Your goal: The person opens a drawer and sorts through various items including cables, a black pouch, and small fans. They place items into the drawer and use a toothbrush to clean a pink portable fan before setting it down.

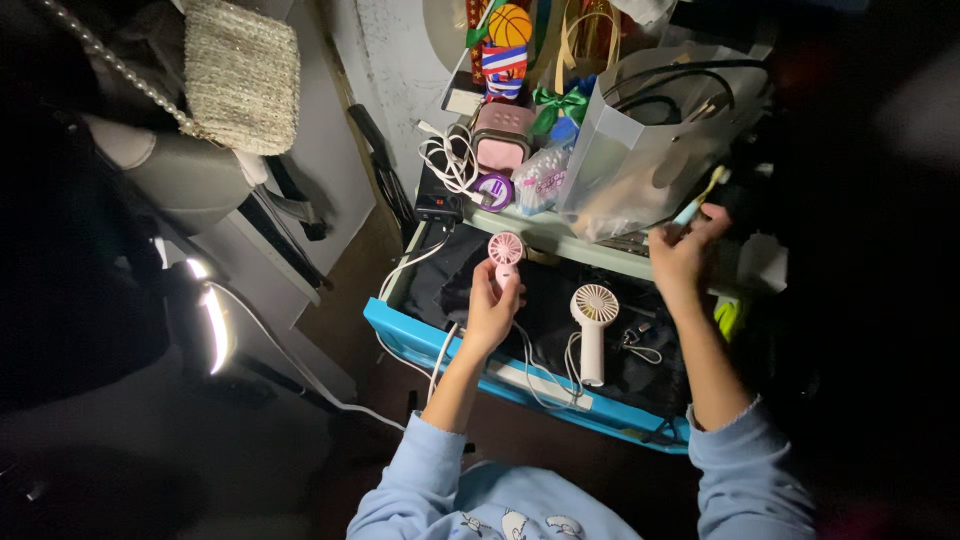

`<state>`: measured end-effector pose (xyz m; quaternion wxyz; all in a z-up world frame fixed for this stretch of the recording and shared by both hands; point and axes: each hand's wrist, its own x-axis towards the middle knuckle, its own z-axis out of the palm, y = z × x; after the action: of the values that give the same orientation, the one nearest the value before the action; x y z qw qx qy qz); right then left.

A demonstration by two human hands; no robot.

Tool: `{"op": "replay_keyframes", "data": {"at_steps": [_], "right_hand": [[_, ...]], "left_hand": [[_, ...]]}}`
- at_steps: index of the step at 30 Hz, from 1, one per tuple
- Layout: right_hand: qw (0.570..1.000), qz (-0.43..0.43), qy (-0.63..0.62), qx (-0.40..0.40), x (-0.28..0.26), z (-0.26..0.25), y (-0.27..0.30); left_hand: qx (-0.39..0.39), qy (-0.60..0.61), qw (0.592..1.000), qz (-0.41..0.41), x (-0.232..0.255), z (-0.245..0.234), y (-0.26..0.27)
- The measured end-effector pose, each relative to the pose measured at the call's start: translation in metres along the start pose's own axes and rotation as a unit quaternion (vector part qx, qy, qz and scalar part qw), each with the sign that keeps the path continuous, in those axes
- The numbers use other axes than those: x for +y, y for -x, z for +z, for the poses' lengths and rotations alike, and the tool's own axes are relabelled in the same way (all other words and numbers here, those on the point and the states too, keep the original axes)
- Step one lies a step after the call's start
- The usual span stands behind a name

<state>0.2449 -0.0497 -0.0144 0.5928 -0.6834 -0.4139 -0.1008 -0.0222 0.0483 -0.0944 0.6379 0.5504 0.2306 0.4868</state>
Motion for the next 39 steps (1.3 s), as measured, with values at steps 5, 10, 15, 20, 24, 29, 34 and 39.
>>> {"op": "replay_keyframes", "data": {"at_steps": [5,10,15,20,24,29,34,39], "right_hand": [[0.992,-0.11,-0.062,-0.008,-0.027,0.018,0.034],[0.972,-0.209,-0.048,-0.098,-0.048,0.036,0.056],[0.963,-0.167,-0.093,-0.188,-0.05,0.04,0.071],[0.955,-0.139,-0.111,-0.238,-0.044,0.048,0.078],[0.965,-0.2,-0.001,-0.173,-0.061,0.042,0.073],[0.954,-0.213,-0.031,-0.209,-0.094,0.033,0.069],[0.943,-0.24,0.028,-0.227,-0.118,0.031,0.072],[0.936,-0.288,0.039,-0.199,-0.128,0.028,0.071]], "left_hand": [[-0.038,0.061,0.994,-0.087,0.02,-0.006,0.006],[-0.061,0.086,0.99,-0.098,0.019,-0.011,0.007],[-0.096,0.061,0.986,-0.119,0.018,-0.019,0.014],[-0.089,0.044,0.99,-0.103,0.014,-0.022,0.014],[-0.027,0.128,0.99,-0.044,0.024,-0.014,0.01],[-0.02,0.141,0.989,0.025,0.032,-0.007,0.005],[-0.06,0.065,0.994,-0.057,0.022,-0.01,0.009],[-0.044,0.009,0.999,-0.03,0.027,-0.011,0.011]]}}
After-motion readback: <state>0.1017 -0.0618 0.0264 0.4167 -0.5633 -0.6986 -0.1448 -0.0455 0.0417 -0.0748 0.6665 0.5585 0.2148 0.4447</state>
